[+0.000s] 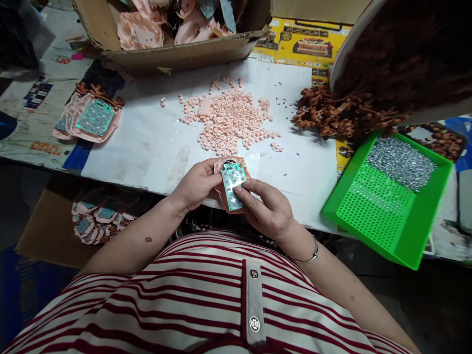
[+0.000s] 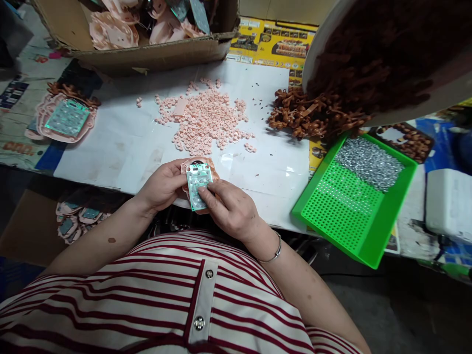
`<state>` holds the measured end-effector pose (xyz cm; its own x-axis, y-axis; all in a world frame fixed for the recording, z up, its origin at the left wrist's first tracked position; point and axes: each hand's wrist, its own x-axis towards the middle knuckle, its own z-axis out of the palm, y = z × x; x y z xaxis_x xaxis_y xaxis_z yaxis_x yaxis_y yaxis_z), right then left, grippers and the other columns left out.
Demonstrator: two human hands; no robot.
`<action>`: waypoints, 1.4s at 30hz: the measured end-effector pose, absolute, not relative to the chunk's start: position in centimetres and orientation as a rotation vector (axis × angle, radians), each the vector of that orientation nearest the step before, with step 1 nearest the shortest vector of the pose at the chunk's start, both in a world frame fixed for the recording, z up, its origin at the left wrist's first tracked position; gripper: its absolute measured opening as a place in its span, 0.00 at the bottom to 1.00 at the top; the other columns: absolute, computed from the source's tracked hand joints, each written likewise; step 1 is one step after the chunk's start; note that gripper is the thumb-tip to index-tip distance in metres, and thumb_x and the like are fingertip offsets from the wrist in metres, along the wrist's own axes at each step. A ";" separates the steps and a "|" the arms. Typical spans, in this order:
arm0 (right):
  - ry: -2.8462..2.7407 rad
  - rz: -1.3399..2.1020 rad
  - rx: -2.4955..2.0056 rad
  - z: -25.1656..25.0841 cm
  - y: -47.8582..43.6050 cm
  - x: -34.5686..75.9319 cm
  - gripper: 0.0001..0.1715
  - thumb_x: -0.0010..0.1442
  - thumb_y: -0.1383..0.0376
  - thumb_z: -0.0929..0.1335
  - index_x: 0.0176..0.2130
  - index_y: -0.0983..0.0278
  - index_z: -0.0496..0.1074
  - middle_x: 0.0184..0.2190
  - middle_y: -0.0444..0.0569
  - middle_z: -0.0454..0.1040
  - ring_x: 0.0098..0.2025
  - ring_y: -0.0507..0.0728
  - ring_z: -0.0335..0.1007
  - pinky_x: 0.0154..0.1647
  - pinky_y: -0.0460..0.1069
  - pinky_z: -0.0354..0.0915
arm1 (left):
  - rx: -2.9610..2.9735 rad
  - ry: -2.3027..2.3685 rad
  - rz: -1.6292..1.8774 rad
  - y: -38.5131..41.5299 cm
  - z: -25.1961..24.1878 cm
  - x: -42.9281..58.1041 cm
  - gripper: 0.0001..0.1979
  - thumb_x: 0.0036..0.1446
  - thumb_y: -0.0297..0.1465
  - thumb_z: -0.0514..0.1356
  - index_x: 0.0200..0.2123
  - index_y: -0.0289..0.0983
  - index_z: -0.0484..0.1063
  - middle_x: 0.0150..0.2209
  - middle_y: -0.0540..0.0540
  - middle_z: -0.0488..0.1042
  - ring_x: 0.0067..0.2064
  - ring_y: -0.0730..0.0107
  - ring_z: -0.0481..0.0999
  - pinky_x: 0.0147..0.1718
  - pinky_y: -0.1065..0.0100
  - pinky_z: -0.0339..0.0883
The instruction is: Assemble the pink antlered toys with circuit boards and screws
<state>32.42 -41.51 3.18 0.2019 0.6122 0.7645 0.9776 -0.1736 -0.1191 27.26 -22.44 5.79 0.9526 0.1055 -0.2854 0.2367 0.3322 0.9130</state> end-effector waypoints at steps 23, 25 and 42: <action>-1.581 -0.513 -1.889 3.1 -42.3 32.2 0.26 0.64 0.66 0.70 0.60 0.69 0.69 0.43 0.60 0.79 0.47 0.61 0.77 0.45 0.57 0.79 | 1.093 0.267 -0.267 -21.4 5.4 27.3 0.18 0.48 0.32 0.74 0.43 0.33 0.81 0.40 0.41 0.83 0.39 0.64 0.81 0.44 0.63 0.74; -1.609 -0.502 -1.919 3.3 -42.5 32.0 0.26 0.64 0.61 0.71 0.59 0.68 0.70 0.43 0.59 0.80 0.46 0.61 0.77 0.49 0.58 0.77 | 1.097 0.278 -0.266 -21.4 5.5 27.3 0.20 0.47 0.32 0.74 0.44 0.33 0.81 0.41 0.41 0.83 0.39 0.63 0.82 0.43 0.63 0.74; -1.451 -0.323 -2.089 4.3 -40.5 33.4 0.49 0.64 0.44 0.68 0.69 0.71 0.56 0.62 0.69 0.69 0.64 0.70 0.66 0.63 0.67 0.68 | 1.167 0.318 -0.148 -22.0 5.7 26.9 0.21 0.46 0.32 0.73 0.45 0.33 0.80 0.41 0.43 0.82 0.41 0.63 0.80 0.43 0.65 0.72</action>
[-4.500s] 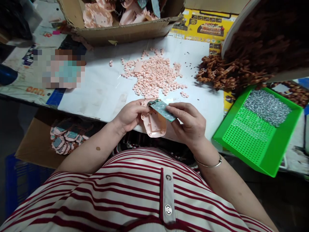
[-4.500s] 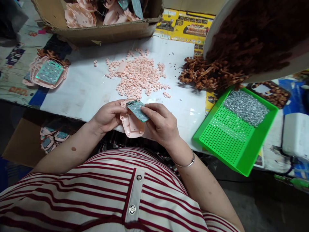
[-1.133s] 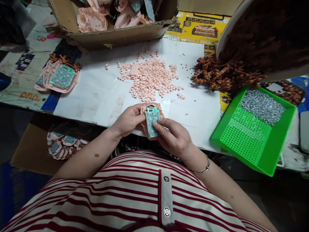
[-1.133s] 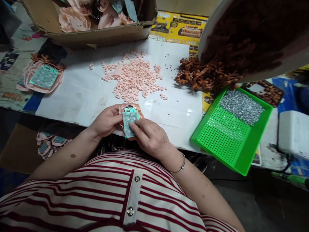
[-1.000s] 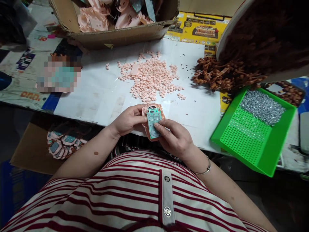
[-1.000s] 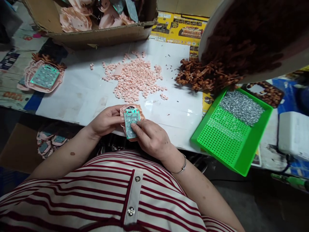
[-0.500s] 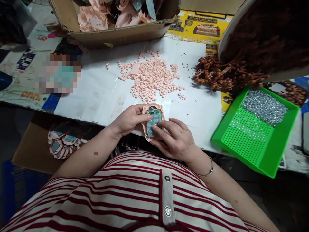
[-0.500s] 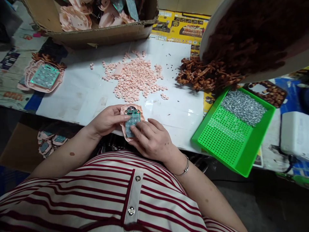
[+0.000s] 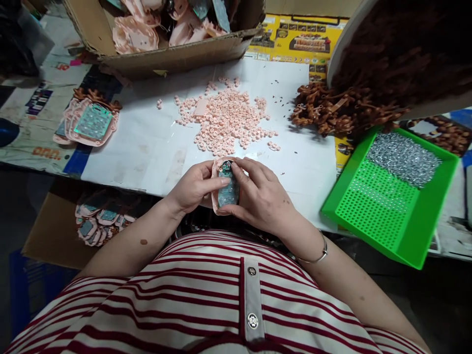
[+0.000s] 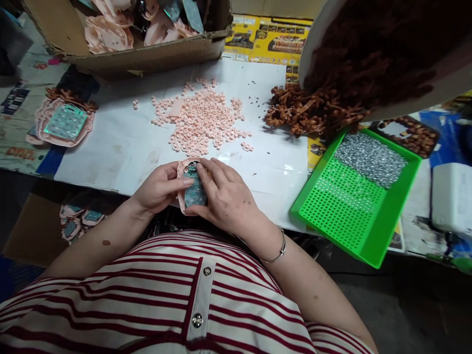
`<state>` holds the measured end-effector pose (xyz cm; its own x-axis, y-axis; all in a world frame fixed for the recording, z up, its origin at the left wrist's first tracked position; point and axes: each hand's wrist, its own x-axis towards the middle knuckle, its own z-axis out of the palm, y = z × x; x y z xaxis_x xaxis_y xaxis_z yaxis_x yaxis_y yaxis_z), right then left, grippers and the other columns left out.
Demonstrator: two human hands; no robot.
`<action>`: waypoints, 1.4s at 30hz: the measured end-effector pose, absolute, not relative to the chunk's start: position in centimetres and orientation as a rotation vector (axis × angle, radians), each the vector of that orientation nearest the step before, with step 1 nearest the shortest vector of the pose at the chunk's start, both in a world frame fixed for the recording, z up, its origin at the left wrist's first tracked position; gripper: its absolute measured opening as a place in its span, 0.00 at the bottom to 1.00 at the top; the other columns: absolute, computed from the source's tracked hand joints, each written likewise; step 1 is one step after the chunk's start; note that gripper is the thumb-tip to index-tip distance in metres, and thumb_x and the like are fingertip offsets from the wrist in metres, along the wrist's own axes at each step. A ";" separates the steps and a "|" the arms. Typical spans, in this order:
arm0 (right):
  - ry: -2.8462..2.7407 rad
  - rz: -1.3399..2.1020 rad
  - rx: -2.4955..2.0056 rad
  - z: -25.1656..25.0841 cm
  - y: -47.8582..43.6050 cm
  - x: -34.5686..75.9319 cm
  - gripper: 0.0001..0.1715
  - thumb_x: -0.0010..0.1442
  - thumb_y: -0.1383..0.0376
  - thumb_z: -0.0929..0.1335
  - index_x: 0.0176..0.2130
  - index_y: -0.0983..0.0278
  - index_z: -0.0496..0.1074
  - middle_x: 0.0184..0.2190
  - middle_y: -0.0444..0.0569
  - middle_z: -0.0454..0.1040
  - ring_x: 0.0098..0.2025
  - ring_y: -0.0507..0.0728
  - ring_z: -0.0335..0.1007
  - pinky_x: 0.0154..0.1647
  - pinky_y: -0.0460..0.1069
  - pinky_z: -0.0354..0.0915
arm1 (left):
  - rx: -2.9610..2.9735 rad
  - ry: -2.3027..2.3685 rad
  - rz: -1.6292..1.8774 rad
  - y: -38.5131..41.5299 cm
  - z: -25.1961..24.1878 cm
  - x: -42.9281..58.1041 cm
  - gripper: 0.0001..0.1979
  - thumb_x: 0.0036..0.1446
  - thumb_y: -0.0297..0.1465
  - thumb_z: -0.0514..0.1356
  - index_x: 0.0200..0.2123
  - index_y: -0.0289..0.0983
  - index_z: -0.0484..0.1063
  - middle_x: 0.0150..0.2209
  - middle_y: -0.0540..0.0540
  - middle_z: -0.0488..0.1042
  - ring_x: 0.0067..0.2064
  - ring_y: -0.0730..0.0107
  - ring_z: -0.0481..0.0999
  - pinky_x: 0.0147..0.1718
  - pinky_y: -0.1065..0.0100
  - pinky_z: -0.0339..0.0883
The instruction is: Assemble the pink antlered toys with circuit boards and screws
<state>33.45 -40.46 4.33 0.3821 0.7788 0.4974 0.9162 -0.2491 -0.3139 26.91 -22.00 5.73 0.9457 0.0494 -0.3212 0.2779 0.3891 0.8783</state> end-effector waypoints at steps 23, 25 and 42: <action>-1.086 -0.377 -1.993 6.2 -46.4 35.9 0.31 0.66 0.50 0.69 0.63 0.57 0.67 0.59 0.59 0.69 0.62 0.66 0.68 0.61 0.66 0.69 | 1.138 0.333 -0.109 -26.8 8.1 29.6 0.26 0.41 0.29 0.76 0.44 0.34 0.72 0.34 0.47 0.80 0.34 0.68 0.79 0.39 0.67 0.74; -1.063 -0.425 -1.984 6.5 -46.8 36.1 0.28 0.66 0.52 0.70 0.62 0.57 0.68 0.57 0.58 0.70 0.61 0.65 0.68 0.60 0.66 0.70 | 1.142 0.347 -0.104 -27.0 8.5 29.8 0.26 0.41 0.27 0.76 0.44 0.34 0.73 0.35 0.46 0.81 0.34 0.67 0.80 0.38 0.67 0.75; -1.168 -0.514 -2.130 5.8 -46.4 34.2 0.24 0.67 0.58 0.69 0.59 0.66 0.70 0.59 0.66 0.72 0.60 0.67 0.69 0.59 0.66 0.70 | 1.294 0.224 -0.107 -29.0 8.6 30.2 0.23 0.44 0.26 0.74 0.46 0.37 0.76 0.41 0.49 0.78 0.39 0.71 0.77 0.39 0.72 0.71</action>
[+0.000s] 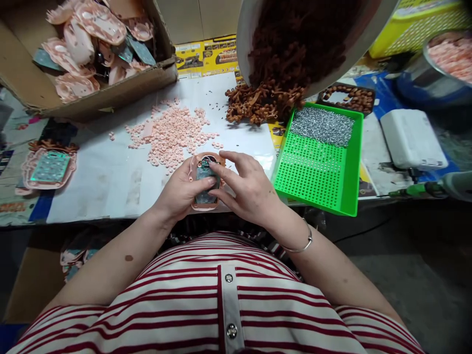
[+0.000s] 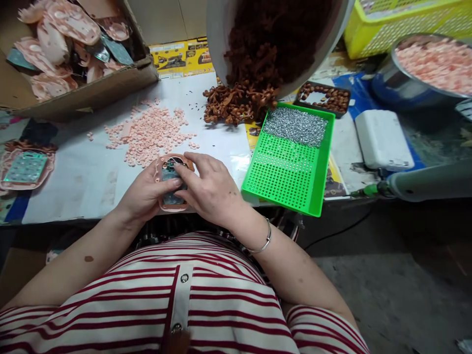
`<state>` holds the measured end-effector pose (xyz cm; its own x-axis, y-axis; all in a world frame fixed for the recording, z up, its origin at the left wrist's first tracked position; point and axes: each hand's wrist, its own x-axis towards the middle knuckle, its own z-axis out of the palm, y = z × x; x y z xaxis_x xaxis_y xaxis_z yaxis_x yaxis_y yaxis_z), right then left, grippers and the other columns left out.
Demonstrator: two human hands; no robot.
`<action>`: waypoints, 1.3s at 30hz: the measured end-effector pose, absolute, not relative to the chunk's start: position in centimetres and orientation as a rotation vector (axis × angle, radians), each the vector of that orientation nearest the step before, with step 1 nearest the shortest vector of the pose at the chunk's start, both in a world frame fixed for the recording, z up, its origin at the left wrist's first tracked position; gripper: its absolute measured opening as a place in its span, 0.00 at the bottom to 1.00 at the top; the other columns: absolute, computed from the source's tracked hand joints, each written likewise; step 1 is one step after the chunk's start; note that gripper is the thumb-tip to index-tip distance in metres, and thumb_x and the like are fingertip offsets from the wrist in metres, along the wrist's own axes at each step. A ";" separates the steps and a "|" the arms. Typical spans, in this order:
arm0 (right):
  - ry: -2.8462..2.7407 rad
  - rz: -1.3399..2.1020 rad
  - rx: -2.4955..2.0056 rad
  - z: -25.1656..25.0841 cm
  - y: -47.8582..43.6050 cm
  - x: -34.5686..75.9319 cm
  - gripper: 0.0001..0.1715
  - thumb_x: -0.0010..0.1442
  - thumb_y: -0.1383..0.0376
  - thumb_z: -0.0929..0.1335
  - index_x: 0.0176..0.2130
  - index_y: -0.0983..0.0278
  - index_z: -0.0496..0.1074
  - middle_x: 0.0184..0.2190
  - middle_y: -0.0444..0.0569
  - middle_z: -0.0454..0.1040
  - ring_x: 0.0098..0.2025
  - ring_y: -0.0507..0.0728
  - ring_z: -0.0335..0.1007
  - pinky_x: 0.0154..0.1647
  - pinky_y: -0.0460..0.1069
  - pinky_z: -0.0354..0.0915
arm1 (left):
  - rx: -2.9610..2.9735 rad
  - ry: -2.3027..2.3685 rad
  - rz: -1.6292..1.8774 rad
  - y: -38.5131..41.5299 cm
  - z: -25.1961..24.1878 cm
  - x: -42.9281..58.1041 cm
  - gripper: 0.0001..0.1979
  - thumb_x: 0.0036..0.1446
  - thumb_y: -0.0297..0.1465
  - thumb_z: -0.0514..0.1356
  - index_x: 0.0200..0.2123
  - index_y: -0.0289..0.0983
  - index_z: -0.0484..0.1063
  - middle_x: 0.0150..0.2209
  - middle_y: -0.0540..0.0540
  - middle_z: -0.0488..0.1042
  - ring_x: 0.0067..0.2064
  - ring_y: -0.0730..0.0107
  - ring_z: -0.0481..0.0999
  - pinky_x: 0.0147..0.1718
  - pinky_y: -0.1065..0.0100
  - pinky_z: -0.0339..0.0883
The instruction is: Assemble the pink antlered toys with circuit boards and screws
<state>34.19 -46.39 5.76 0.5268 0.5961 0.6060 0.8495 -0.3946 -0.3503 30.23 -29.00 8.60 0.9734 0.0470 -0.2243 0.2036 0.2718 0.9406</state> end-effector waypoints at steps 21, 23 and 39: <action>-0.908 -0.637 -2.070 5.9 -51.0 32.6 0.13 0.66 0.66 0.70 0.50 0.60 0.76 0.52 0.59 0.76 0.53 0.62 0.75 0.51 0.61 0.75 | 1.055 0.359 -0.279 -30.3 8.1 31.7 0.24 0.39 0.23 0.74 0.43 0.32 0.73 0.34 0.46 0.80 0.33 0.67 0.80 0.37 0.66 0.75; -0.987 -0.620 -2.094 5.8 -50.8 32.5 0.11 0.66 0.65 0.70 0.49 0.59 0.76 0.52 0.58 0.76 0.54 0.62 0.75 0.51 0.60 0.74 | 1.054 0.333 -0.283 -30.4 8.2 31.7 0.24 0.40 0.24 0.74 0.43 0.32 0.73 0.34 0.45 0.80 0.33 0.67 0.80 0.37 0.66 0.75; -1.025 -0.601 -2.226 3.6 -49.3 31.5 0.21 0.66 0.69 0.69 0.56 0.52 0.74 0.61 0.53 0.73 0.62 0.65 0.68 0.58 0.66 0.70 | 1.020 0.374 -0.296 -30.4 7.9 32.0 0.19 0.44 0.22 0.69 0.42 0.34 0.73 0.33 0.45 0.79 0.34 0.65 0.80 0.37 0.66 0.74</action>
<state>31.50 -49.30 3.58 0.5973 0.5124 0.6170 0.7886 -0.5152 -0.3356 32.05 -30.43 7.86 0.8979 -0.0660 -0.4352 0.4086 0.4929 0.7682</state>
